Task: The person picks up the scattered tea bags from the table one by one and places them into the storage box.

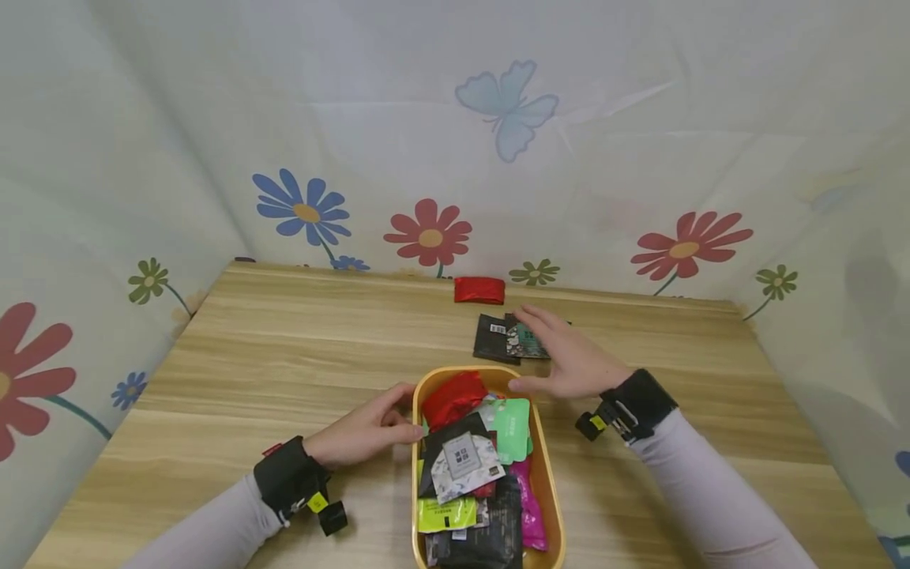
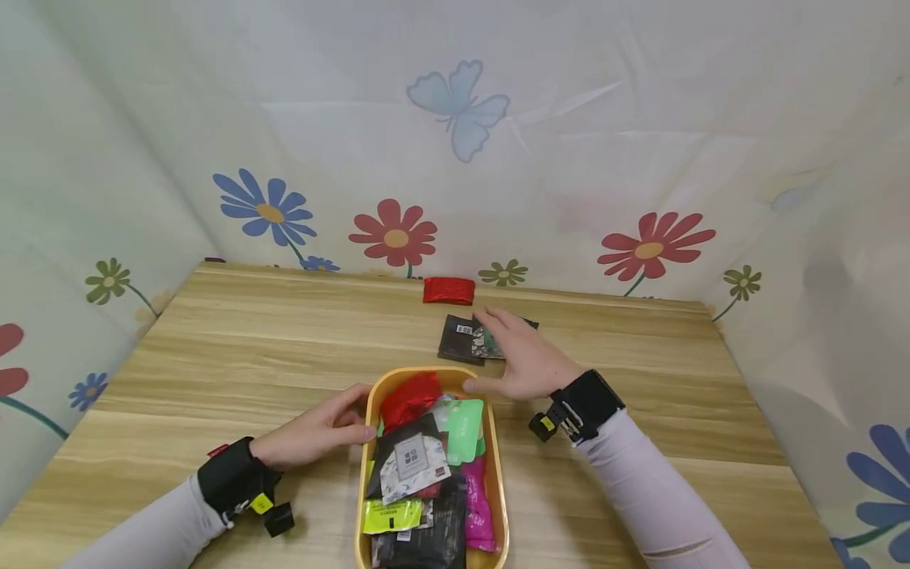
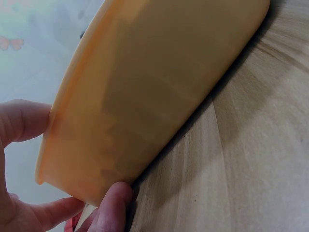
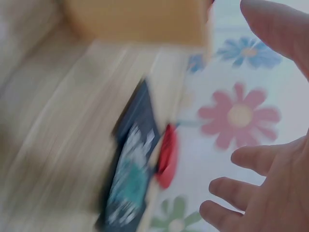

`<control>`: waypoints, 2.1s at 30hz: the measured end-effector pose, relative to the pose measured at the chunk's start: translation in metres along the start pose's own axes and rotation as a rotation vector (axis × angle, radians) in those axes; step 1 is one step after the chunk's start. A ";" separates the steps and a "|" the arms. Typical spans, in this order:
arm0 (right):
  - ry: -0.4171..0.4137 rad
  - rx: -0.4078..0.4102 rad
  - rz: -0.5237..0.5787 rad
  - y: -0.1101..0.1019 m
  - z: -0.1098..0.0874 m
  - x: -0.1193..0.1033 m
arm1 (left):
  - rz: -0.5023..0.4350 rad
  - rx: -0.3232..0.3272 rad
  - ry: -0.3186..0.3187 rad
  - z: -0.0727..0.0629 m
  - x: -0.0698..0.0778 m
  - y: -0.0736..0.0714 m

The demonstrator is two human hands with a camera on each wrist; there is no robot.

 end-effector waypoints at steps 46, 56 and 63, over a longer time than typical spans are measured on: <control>0.185 0.079 -0.060 0.015 0.020 0.084 | -0.012 -0.006 0.002 0.000 0.001 0.001; 0.080 0.189 -0.013 -0.029 0.000 0.041 | -0.009 -0.004 0.001 0.000 0.000 -0.001; -0.103 0.268 0.009 -0.062 -0.020 -0.030 | -0.009 -0.009 0.000 0.000 -0.001 -0.001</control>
Point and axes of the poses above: each hand's wrist, its own z-axis towards the middle knuckle, its own y-axis out of the palm, x = y × z, the point moved 9 cm from there along z, towards the middle knuckle, and after that the axes turned 4 degrees about -z, right-handed, at the moved point
